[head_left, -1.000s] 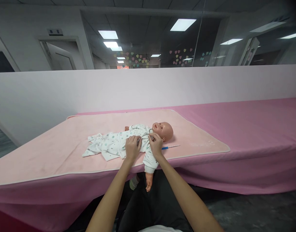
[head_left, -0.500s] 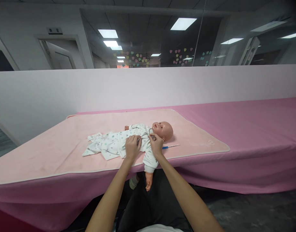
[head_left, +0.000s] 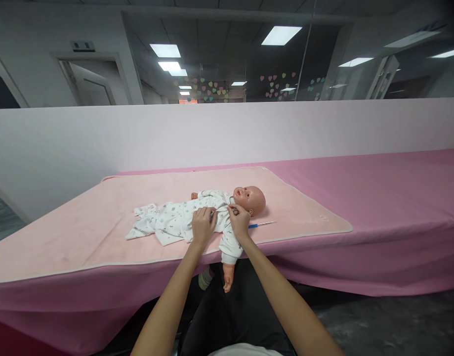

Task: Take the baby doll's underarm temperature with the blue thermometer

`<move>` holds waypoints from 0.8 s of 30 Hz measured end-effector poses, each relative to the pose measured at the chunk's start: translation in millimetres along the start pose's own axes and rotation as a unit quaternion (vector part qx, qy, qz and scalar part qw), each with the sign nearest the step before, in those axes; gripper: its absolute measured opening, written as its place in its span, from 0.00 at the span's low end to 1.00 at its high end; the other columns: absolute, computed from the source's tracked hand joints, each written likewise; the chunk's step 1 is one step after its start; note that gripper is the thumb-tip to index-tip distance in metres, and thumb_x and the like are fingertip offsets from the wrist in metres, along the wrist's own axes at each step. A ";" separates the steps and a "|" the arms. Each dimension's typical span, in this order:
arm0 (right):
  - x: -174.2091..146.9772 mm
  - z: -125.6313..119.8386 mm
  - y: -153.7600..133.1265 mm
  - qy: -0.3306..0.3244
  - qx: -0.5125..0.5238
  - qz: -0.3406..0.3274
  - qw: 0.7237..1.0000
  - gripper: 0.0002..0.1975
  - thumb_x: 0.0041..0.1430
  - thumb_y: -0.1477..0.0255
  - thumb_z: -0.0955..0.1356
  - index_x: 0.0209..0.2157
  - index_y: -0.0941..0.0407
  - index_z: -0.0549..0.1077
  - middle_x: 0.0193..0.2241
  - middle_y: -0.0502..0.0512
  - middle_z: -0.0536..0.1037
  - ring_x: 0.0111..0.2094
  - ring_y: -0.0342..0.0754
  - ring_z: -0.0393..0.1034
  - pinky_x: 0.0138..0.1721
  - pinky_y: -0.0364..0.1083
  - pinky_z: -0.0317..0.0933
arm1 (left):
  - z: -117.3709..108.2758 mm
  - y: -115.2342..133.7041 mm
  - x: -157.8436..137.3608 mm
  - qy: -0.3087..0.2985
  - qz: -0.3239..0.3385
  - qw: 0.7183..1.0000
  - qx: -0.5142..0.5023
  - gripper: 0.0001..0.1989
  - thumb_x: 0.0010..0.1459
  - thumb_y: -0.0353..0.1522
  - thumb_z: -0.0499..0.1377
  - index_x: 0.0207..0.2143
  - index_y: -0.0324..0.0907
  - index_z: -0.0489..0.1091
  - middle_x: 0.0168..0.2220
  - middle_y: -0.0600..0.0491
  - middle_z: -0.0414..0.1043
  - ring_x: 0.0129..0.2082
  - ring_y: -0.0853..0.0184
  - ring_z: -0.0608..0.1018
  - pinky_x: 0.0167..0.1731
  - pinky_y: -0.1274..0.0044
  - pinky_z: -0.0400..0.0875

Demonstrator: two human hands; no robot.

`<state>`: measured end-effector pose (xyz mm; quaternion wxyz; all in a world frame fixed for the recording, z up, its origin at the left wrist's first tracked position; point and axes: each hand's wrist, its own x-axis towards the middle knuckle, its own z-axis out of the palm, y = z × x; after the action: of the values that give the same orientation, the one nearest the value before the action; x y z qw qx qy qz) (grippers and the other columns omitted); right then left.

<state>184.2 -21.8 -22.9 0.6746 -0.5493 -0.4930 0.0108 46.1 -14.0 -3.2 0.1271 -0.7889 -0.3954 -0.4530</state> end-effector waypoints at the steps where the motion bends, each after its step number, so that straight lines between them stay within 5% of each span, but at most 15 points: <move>1: 0.0 0.0 -0.5 0.003 -0.001 0.002 1.000 0.11 0.52 0.67 0.64 0.30 0.58 0.75 0.25 0.53 0.77 0.22 0.43 0.65 0.29 0.43 0.58 | -0.2 0.1 0.0 0.000 0.001 1.000 0.000 0.08 0.59 0.35 0.50 0.35 0.43 0.67 0.31 0.51 0.71 0.33 0.65 0.70 0.35 0.74 0.60; 8: 1.1 0.1 -1.5 0.003 0.024 0.000 1.000 0.11 0.51 0.67 0.65 0.30 0.58 0.76 0.29 0.56 0.77 0.26 0.45 0.66 0.31 0.43 0.59 | -0.2 -0.2 -0.1 -0.002 0.004 1.000 0.001 0.08 0.58 0.35 0.50 0.35 0.43 0.67 0.31 0.51 0.71 0.34 0.64 0.70 0.35 0.73 0.60; 16: -0.4 -1.3 -2.7 -0.001 0.021 0.043 0.999 0.12 0.51 0.63 0.65 0.28 0.58 0.73 0.20 0.51 0.74 0.21 0.44 0.65 0.28 0.42 0.57 | -0.3 0.1 -0.6 0.000 -0.001 1.000 -0.007 0.09 0.59 0.35 0.50 0.36 0.43 0.67 0.31 0.51 0.71 0.33 0.65 0.70 0.35 0.74 0.61; 24: -0.1 -0.6 -4.4 -0.010 -0.002 0.002 1.000 0.11 0.52 0.68 0.63 0.35 0.58 0.71 0.25 0.51 0.74 0.19 0.41 0.60 0.27 0.42 0.56 | -0.1 -0.1 -0.4 -0.005 -0.005 1.000 -0.006 0.09 0.59 0.35 0.50 0.35 0.43 0.67 0.31 0.51 0.71 0.33 0.65 0.70 0.35 0.73 0.60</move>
<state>182.2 -24.0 -19.5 0.6684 -0.5515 -0.4989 0.0162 45.8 -14.2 -3.5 0.1182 -0.7901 -0.3969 -0.4520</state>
